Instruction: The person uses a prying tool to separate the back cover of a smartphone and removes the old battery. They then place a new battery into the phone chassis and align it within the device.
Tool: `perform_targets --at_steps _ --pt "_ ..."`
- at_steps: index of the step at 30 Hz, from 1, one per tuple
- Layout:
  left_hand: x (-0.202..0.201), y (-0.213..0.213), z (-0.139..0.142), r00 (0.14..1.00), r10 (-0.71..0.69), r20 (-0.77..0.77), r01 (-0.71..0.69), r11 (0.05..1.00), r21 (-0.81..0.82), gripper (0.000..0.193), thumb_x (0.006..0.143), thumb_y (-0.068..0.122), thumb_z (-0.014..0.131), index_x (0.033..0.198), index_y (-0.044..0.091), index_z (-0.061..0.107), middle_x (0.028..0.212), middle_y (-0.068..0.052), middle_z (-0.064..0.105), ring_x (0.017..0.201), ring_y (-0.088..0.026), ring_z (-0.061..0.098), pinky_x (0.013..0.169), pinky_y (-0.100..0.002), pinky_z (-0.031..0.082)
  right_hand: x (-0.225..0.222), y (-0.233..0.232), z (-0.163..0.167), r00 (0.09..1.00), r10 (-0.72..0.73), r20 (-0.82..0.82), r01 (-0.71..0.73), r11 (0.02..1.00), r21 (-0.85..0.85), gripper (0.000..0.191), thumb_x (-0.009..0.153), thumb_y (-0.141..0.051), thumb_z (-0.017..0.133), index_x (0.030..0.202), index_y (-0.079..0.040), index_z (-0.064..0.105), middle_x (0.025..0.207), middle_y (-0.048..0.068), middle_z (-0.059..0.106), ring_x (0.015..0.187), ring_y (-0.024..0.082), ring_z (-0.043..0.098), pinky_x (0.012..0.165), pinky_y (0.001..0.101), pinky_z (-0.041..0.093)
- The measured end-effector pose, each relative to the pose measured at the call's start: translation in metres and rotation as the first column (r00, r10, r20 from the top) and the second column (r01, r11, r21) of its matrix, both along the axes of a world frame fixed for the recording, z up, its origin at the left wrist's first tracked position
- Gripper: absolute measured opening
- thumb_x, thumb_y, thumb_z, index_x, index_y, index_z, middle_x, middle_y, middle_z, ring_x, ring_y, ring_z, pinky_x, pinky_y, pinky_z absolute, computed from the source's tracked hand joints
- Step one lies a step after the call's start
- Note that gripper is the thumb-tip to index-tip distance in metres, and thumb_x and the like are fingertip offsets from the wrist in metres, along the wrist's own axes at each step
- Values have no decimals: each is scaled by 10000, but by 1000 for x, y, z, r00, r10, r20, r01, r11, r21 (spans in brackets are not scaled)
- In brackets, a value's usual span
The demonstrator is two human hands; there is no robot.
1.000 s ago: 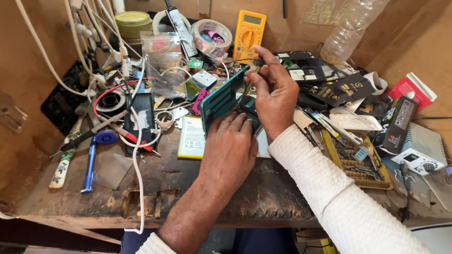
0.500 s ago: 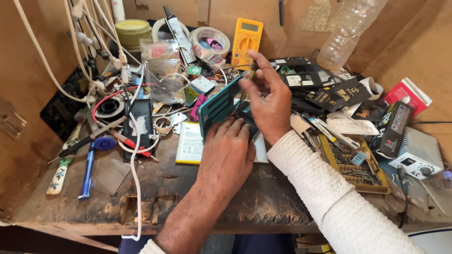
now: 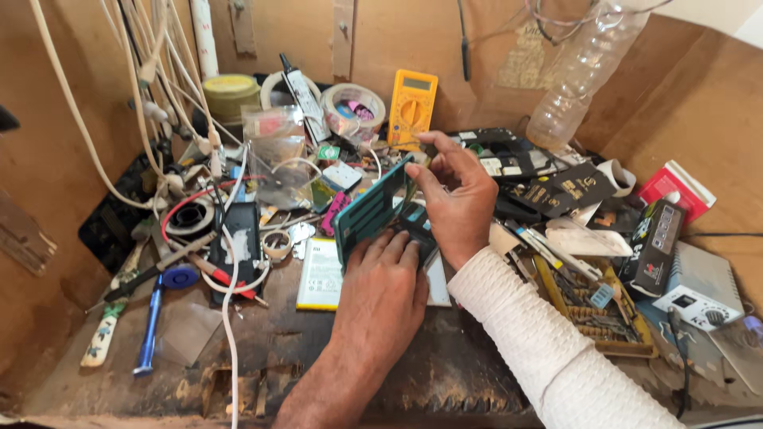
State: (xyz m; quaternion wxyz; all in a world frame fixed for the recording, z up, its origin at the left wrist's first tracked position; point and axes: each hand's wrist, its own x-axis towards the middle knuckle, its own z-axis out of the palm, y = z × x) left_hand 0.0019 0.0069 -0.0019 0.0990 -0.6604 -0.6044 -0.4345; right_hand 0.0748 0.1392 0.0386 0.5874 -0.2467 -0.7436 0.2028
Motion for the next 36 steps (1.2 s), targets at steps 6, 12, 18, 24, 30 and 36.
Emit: perform_targets --at_steps 6,12,18,24,30,36 --pt "1 1 0 1000 1 0 -1 1000 -26 382 819 122 676 1142 -83 671 1260 -240 668 1271 -382 567 1077 -523 388 4 4 -2 972 232 -37 -235 963 -128 481 965 34 633 1423 -102 575 983 -41 646 923 18 671 834 183 558" --pt "0 0 -1 1000 -9 15 10 999 -42 414 815 131 679 1161 -97 662 1268 -253 659 1268 -391 556 1074 -534 378 3 5 -3 996 85 -39 -90 984 -156 445 931 46 761 1357 -75 716 902 15 636 817 71 571 730 231 495" --pt "1 2 -2 1000 -24 10 24 997 -77 401 857 126 646 1179 -113 645 1280 -262 646 1285 -391 546 1099 -538 348 9 3 1 991 119 56 -113 989 -93 528 879 27 778 1372 -77 623 944 5 661 831 55 636 769 212 553" --pt "1 5 -5 999 -30 14 32 996 -86 402 863 126 634 1185 -114 635 1287 -268 636 1301 -399 533 1095 -551 337 6 2 5 964 256 -73 -266 941 -211 478 949 19 628 1417 -78 612 982 12 715 895 53 702 838 214 581" --pt "1 6 -6 999 -29 17 31 996 -86 389 868 119 626 1177 -117 634 1284 -279 633 1292 -409 534 1108 -561 329 5 -1 4 997 34 69 -25 991 -132 497 889 25 797 1369 -48 692 940 68 635 805 94 593 722 251 522" --pt "1 7 -9 999 -35 7 35 994 -102 415 865 127 624 1199 -121 627 1300 -282 621 1303 -418 522 1116 -563 319 6 -2 3 977 201 67 -192 973 -125 546 992 62 587 1509 -86 492 1003 21 683 945 82 690 872 234 568"
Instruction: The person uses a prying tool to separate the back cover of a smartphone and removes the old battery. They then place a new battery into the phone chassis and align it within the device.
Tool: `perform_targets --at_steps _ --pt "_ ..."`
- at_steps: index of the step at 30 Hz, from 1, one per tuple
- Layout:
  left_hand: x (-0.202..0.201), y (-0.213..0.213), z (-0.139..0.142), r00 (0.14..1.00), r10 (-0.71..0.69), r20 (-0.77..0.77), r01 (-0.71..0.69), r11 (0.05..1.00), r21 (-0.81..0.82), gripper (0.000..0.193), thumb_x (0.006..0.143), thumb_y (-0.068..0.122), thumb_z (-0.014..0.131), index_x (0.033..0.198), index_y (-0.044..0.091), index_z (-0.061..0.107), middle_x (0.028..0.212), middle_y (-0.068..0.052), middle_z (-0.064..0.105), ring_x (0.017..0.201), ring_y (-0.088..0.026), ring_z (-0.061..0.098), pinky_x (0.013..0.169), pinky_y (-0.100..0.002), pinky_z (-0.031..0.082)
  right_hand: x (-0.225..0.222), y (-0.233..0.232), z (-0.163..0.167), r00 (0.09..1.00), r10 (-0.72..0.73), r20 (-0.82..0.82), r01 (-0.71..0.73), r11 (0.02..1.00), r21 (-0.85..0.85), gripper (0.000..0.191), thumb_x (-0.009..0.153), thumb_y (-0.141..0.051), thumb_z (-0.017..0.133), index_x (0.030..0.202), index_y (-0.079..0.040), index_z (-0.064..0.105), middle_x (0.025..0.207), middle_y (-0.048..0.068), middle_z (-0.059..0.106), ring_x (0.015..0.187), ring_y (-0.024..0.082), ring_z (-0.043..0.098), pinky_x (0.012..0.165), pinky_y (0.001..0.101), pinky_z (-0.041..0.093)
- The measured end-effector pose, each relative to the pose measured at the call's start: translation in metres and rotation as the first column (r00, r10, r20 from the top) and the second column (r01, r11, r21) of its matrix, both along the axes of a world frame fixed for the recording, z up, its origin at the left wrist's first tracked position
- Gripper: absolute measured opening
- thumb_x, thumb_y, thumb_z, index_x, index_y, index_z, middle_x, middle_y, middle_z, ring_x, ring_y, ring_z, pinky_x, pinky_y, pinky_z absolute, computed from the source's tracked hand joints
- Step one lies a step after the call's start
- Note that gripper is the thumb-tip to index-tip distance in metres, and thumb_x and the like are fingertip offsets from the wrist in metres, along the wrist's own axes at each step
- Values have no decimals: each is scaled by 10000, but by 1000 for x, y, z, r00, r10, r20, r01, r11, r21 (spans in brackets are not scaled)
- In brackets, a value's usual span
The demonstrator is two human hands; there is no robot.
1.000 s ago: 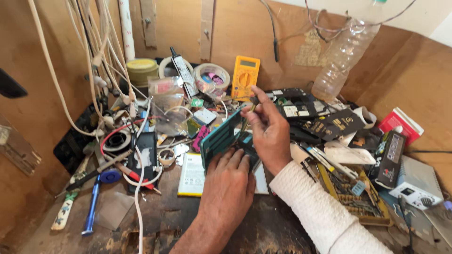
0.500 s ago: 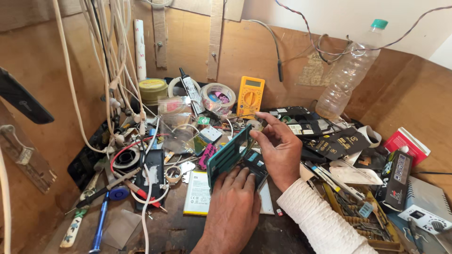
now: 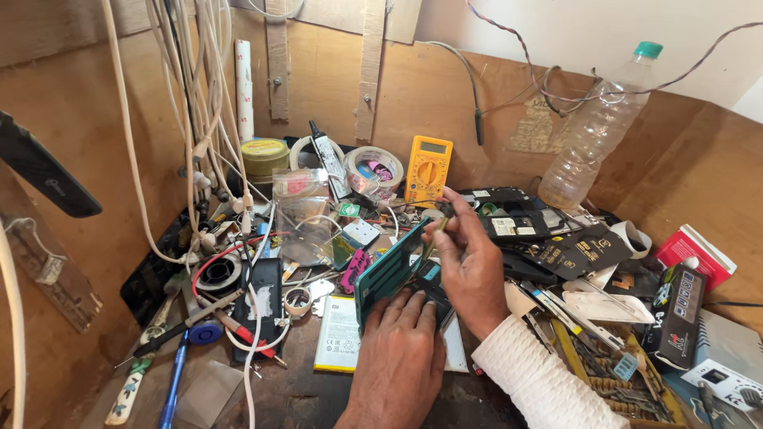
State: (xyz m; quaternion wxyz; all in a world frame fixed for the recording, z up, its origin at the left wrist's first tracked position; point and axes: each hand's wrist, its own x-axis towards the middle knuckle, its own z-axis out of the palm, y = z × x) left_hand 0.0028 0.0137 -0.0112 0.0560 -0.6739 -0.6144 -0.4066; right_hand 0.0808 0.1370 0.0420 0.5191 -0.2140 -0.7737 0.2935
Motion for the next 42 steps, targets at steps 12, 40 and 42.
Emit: perform_targets --at_steps 12,40,42 --pt "0 9 -17 1000 6 3 -7 997 78 424 852 144 638 1193 -109 643 1302 -283 628 1299 -409 535 1109 -548 336 16 17 -8 990 -90 -105 88 996 -28 702 938 120 585 1570 -62 340 992 93 704 889 131 696 851 280 583" --pt "1 19 -32 1000 -12 2 12 996 88 475 826 155 665 1202 -135 642 1305 -314 620 1320 -437 519 1112 -587 320 -1 13 -5 957 -288 28 286 957 50 597 896 -28 761 1441 -108 531 793 22 635 693 63 628 626 248 555" --pt "1 20 -34 1000 -6 -2 6 997 80 470 835 157 665 1205 -132 640 1307 -314 619 1327 -435 518 1116 -588 319 -2 13 -3 961 -274 29 273 961 43 604 892 -29 765 1443 -104 527 784 15 648 693 61 631 637 245 556"
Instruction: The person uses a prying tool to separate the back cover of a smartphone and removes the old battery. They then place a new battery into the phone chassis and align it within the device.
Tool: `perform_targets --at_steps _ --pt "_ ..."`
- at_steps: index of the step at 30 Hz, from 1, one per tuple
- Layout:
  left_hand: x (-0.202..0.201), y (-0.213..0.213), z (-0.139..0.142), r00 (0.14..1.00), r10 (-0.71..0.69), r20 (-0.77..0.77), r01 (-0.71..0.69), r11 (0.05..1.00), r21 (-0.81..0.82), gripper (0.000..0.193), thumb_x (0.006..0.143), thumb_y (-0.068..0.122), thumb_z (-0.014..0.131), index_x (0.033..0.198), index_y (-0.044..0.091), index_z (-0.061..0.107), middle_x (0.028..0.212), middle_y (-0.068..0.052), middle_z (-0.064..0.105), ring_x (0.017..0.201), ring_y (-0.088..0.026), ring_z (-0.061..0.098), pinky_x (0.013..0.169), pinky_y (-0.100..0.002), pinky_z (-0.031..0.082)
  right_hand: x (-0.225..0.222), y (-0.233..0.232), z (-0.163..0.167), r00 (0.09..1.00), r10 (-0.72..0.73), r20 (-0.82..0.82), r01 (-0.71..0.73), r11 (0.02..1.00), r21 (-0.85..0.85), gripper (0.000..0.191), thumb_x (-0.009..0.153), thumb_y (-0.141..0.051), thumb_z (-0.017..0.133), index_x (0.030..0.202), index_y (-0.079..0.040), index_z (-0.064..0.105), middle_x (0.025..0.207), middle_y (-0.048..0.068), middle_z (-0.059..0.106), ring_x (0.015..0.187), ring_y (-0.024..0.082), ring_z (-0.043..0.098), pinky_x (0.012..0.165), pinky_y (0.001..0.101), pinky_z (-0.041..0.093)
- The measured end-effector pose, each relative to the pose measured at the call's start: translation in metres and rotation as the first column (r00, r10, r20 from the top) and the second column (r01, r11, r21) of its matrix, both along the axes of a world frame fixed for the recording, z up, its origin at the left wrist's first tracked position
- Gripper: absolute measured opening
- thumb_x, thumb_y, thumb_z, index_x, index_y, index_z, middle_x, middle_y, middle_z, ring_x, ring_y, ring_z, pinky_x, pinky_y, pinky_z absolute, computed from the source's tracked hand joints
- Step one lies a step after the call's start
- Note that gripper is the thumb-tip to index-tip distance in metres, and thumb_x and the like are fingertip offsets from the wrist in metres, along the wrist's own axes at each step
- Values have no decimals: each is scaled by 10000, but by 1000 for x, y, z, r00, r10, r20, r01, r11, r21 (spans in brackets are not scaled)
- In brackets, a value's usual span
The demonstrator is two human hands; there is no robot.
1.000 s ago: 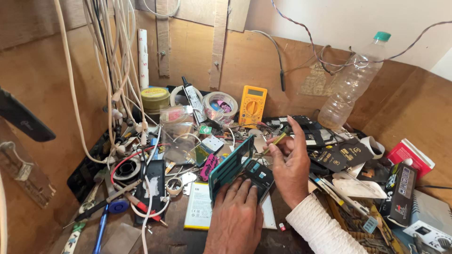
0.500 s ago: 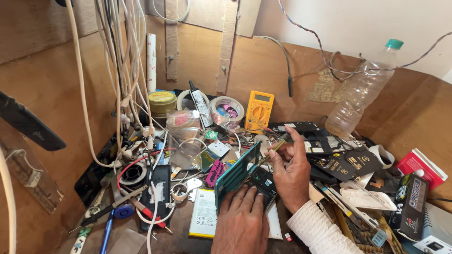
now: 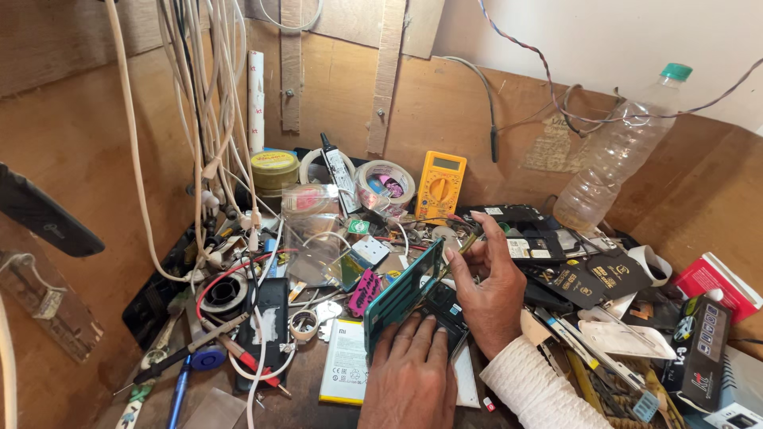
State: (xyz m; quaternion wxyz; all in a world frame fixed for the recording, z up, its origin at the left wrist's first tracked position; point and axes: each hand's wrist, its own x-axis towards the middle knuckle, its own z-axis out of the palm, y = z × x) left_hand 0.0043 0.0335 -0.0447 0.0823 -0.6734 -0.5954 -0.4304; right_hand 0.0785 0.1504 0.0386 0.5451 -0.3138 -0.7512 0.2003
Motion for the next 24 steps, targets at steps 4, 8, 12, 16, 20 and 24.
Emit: perform_targets --at_steps 4,8,12,16,20,24 --pt "1 3 -4 1000 6 6 -6 1000 7 482 830 167 670 1216 -119 644 1313 -306 618 1325 -437 516 1111 -600 312 -2 2 -2 999 41 -1 -41 999 28 647 846 6 781 1430 -92 521 796 5 661 717 52 631 664 235 553" --pt "1 5 -9 1000 5 -3 -4 1000 17 490 828 181 672 1218 -114 646 1320 -302 616 1328 -438 515 1111 -600 314 -1 6 -11 990 122 -67 -124 992 -30 646 878 59 741 1463 -90 511 822 35 644 776 56 620 713 238 545" --pt "2 7 -13 1000 9 -5 -9 1000 24 508 810 199 678 1214 -108 649 1312 -302 620 1311 -443 518 1093 -613 314 2 11 -15 964 241 -111 -248 967 -55 645 911 95 667 1492 -82 448 925 52 707 884 78 661 816 247 545" --pt "2 8 -13 1000 16 0 -16 999 31 482 823 191 673 1206 -102 653 1312 -293 625 1314 -435 527 1096 -615 324 5 12 -15 954 278 -113 -289 953 -96 659 924 74 622 1511 -106 384 943 35 733 886 92 709 844 251 581" --pt "2 7 -11 1000 24 -2 -24 999 31 461 834 170 663 1199 -112 656 1304 -298 628 1308 -438 535 1098 -615 332 6 14 -15 965 244 -100 -253 962 -97 668 888 59 709 1480 -104 447 957 42 719 898 99 693 832 261 570" --pt "2 4 -7 1000 24 -13 -23 999 42 465 821 153 657 1190 -129 657 1292 -312 630 1297 -446 542 1101 -612 335 6 19 -13 995 50 -81 -56 995 -82 556 925 32 803 1437 -87 622 885 64 629 807 111 583 726 279 499"
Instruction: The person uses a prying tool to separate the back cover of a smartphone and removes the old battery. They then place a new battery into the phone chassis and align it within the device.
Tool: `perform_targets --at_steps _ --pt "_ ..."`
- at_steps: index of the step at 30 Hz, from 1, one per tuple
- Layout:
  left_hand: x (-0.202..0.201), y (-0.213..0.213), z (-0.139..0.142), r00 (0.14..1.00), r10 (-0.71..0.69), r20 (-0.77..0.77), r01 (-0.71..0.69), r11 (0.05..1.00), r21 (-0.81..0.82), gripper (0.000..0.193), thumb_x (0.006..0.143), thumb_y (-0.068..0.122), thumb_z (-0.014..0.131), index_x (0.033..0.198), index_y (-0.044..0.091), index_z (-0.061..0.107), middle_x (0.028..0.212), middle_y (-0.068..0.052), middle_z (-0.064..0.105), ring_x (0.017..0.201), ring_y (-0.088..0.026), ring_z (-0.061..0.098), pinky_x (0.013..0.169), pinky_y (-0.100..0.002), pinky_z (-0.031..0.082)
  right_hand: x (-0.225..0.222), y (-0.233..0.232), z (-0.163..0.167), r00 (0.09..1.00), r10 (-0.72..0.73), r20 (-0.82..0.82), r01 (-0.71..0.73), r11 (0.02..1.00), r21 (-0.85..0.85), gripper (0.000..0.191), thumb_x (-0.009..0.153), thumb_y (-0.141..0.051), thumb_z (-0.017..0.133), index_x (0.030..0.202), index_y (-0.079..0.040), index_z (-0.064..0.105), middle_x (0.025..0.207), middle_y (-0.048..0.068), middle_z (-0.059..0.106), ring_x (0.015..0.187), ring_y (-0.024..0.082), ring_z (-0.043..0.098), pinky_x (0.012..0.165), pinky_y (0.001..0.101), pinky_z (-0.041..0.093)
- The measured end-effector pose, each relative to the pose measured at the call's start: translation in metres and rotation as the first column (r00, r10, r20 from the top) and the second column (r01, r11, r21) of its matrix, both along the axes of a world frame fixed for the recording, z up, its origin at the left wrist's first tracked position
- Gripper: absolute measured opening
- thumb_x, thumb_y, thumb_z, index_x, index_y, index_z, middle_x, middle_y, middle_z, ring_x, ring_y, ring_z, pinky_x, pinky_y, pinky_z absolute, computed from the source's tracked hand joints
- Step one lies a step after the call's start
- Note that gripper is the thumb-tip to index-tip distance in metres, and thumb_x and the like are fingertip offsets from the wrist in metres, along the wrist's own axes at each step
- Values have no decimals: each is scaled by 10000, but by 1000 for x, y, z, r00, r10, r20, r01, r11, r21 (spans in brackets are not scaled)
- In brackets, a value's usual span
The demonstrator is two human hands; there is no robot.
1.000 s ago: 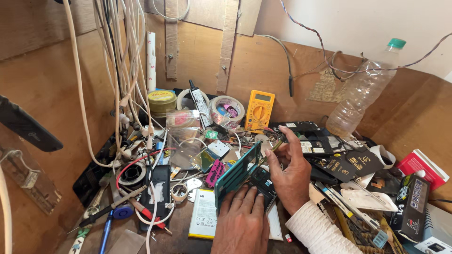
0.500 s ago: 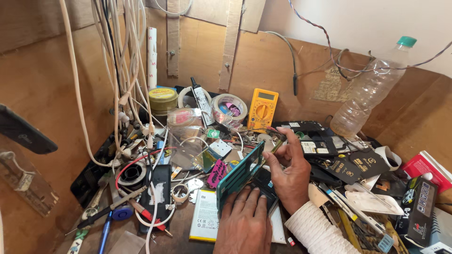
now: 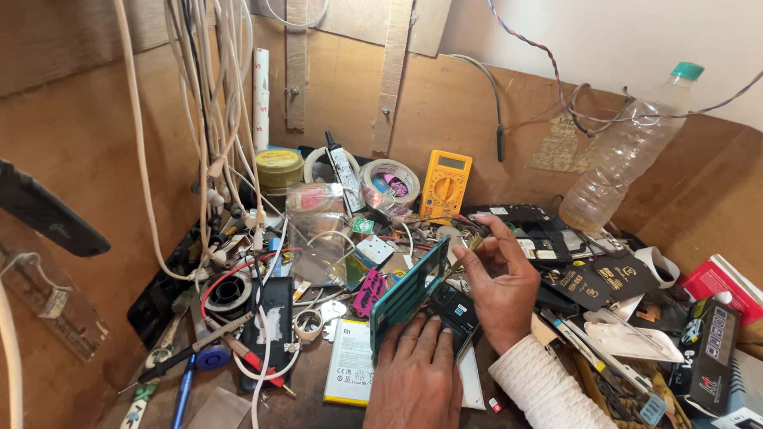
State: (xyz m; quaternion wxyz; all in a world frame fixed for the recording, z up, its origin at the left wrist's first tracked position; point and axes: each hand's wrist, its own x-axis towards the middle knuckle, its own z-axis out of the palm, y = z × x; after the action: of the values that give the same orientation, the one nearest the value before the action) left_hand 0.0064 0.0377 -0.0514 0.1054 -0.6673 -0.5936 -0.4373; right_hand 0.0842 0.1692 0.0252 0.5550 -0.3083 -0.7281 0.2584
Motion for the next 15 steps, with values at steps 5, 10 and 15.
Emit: perform_targets --at_steps 5,10,15 --pt "-1 -2 6 1000 -5 22 6 1000 -9 448 822 139 651 1179 -133 661 1285 -317 636 1297 -443 549 1104 -599 336 0 0 2 974 199 -105 -200 980 4 574 938 -15 664 1485 -85 505 924 -26 675 871 48 656 826 207 548" --pt "0 -6 11 999 -1 35 1 1000 -1 433 815 125 647 1163 -133 663 1275 -315 643 1290 -447 553 1105 -596 338 -3 -1 2 996 85 -34 -82 993 83 541 902 30 777 1413 -32 609 916 7 595 831 75 573 763 234 507" --pt "0 -7 15 999 -5 39 5 1000 -8 428 818 113 639 1163 -138 660 1271 -311 648 1292 -441 556 1107 -589 341 -4 0 4 967 213 -137 -204 976 74 481 985 -4 656 1455 -64 573 976 -15 632 931 53 667 875 214 564"
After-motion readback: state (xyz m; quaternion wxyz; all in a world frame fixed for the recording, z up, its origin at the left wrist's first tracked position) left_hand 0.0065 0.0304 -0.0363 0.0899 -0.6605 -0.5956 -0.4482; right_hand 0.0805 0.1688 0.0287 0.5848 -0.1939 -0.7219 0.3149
